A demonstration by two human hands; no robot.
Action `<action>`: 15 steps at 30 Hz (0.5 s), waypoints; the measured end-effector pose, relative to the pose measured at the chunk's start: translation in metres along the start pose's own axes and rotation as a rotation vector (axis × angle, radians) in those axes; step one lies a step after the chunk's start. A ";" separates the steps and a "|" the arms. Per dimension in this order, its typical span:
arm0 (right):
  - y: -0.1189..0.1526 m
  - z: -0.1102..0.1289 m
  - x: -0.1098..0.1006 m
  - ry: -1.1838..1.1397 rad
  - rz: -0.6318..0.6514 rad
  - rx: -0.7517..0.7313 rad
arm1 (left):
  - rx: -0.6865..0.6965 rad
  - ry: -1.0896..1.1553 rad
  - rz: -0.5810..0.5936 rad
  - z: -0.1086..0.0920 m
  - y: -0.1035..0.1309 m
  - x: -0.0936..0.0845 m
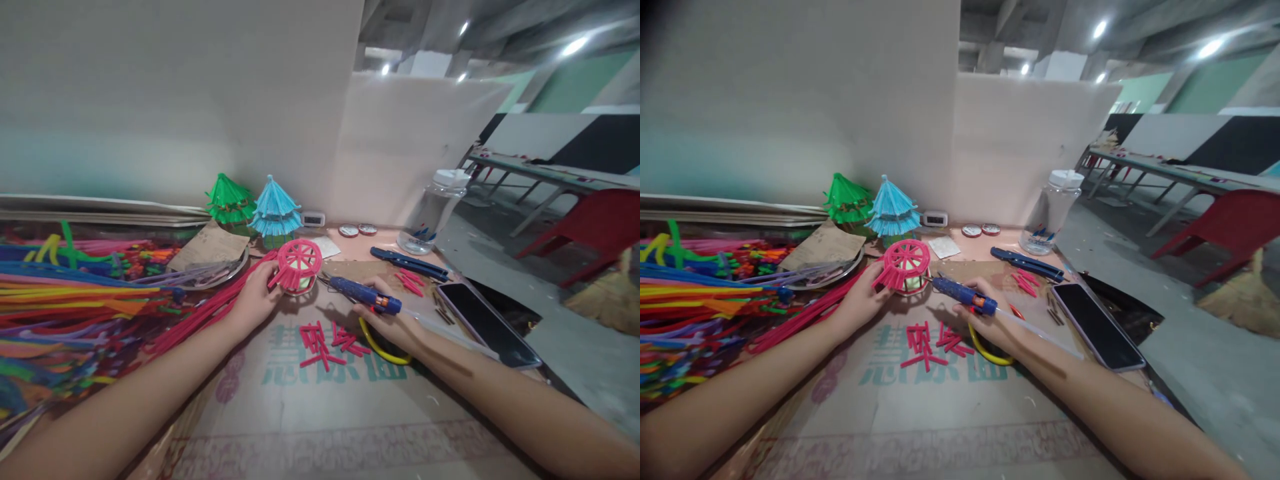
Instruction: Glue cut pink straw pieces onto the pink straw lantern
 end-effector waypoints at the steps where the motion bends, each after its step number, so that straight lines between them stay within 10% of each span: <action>1: 0.000 0.002 -0.001 -0.043 -0.023 0.009 | 0.017 -0.022 -0.003 0.000 0.000 0.000; 6: -0.018 0.017 -0.014 -0.120 -0.152 0.044 | 0.060 -0.110 0.087 0.000 0.000 0.004; 15: -0.131 -0.007 -0.020 0.067 -0.117 0.273 | 0.117 -0.371 0.071 0.005 0.003 0.009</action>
Point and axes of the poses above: each hand's wrist, its own y-axis away from the middle knuckle, its own x-axis out of the palm, z = x × y, the point moved 2 cm from there along -y, towards the middle knuckle, and after that the axes turned 1 degree about y, right-handed, at the moved point
